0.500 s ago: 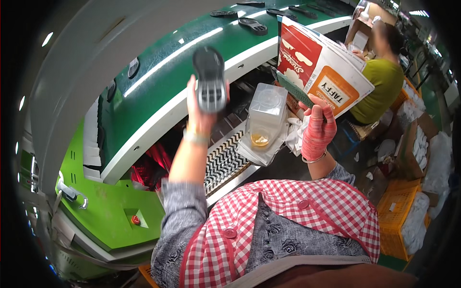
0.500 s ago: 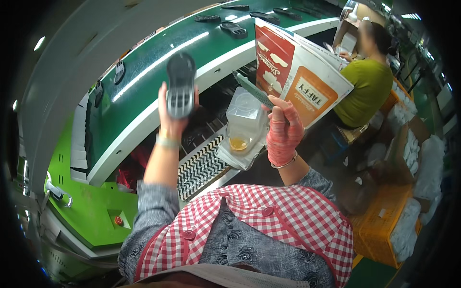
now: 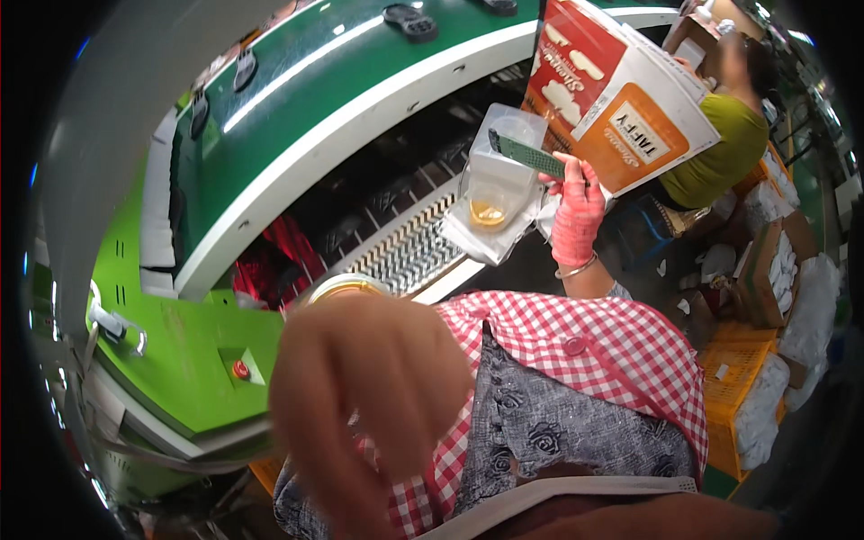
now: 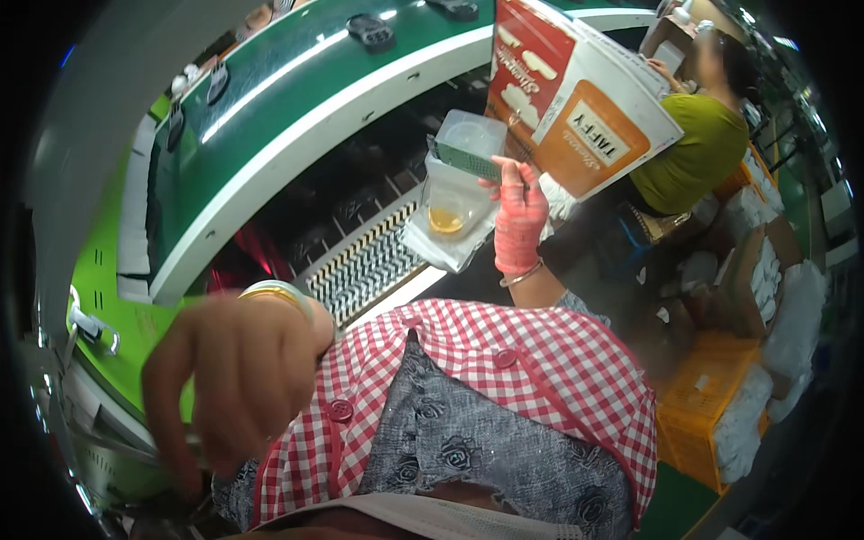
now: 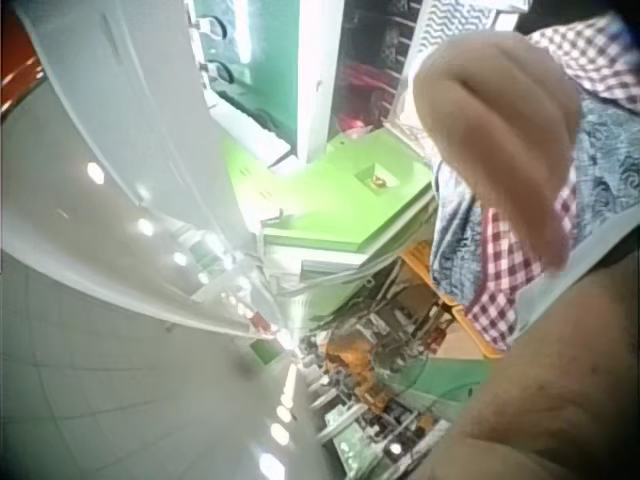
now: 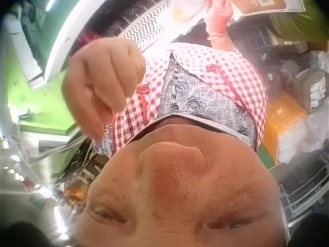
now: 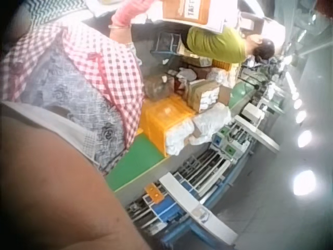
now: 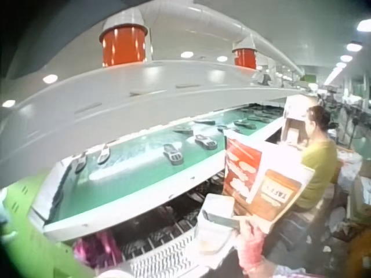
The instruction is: The person stirs adhesive in a container using a stick, then repeatedly picks up shoe soles from a conveyor belt and spreads adhesive onto them using an applicator tool.
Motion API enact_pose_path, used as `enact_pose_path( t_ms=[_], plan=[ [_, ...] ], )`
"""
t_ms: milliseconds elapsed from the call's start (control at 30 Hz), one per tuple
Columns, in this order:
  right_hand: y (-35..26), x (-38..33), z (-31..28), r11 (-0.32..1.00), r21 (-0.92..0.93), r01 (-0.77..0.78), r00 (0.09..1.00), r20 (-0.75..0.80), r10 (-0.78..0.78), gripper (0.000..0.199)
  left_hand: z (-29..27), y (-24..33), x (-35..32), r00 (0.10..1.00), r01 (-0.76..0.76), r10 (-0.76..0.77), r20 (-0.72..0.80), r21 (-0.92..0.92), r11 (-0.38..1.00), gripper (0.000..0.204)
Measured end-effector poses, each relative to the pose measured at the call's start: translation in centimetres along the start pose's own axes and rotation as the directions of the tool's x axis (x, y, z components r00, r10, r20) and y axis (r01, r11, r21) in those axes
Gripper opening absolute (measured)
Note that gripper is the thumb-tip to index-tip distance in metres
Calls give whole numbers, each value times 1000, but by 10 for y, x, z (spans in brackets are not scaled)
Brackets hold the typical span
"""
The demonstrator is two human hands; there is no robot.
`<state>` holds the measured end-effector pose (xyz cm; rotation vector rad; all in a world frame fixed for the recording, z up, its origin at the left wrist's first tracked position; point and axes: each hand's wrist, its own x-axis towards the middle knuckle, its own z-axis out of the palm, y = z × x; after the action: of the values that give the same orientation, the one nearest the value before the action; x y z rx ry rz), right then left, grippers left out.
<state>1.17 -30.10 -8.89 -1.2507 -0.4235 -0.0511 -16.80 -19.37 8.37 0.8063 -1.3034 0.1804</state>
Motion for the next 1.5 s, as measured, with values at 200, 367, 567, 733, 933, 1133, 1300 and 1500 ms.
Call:
enact_pose_path(
  t_ms=[200,367,567,733,933,1133,1300,1500],
  plan=[
    [10,-15,26,970,138,-198,967,189,171,27,32,23,-10,991,7,-41,126,255,967,6],
    [10,-25,43,974,129,-188,967,197,161,29,31,24,-38,998,49,-65,-8,743,668,18],
    [17,-33,60,971,101,-218,944,274,184,28,77,60,-25,893,426,-6,-450,840,337,22],
    [28,-39,68,962,108,-249,940,268,213,28,31,79,-61,890,354,67,-452,775,524,23],
    [39,-39,66,971,84,-225,960,190,206,29,-15,95,-97,885,252,100,-454,650,717,28],
    [44,-46,47,953,-35,-301,953,12,302,32,-152,296,-240,192,905,404,-894,2,-426,48],
    [75,-22,25,938,-206,-280,959,-31,280,26,-103,549,-415,-373,475,700,-609,-773,-420,90],
    [110,-20,5,788,-591,-174,980,-27,197,26,-135,500,-372,-565,608,611,-555,-780,-147,100]
  ],
)
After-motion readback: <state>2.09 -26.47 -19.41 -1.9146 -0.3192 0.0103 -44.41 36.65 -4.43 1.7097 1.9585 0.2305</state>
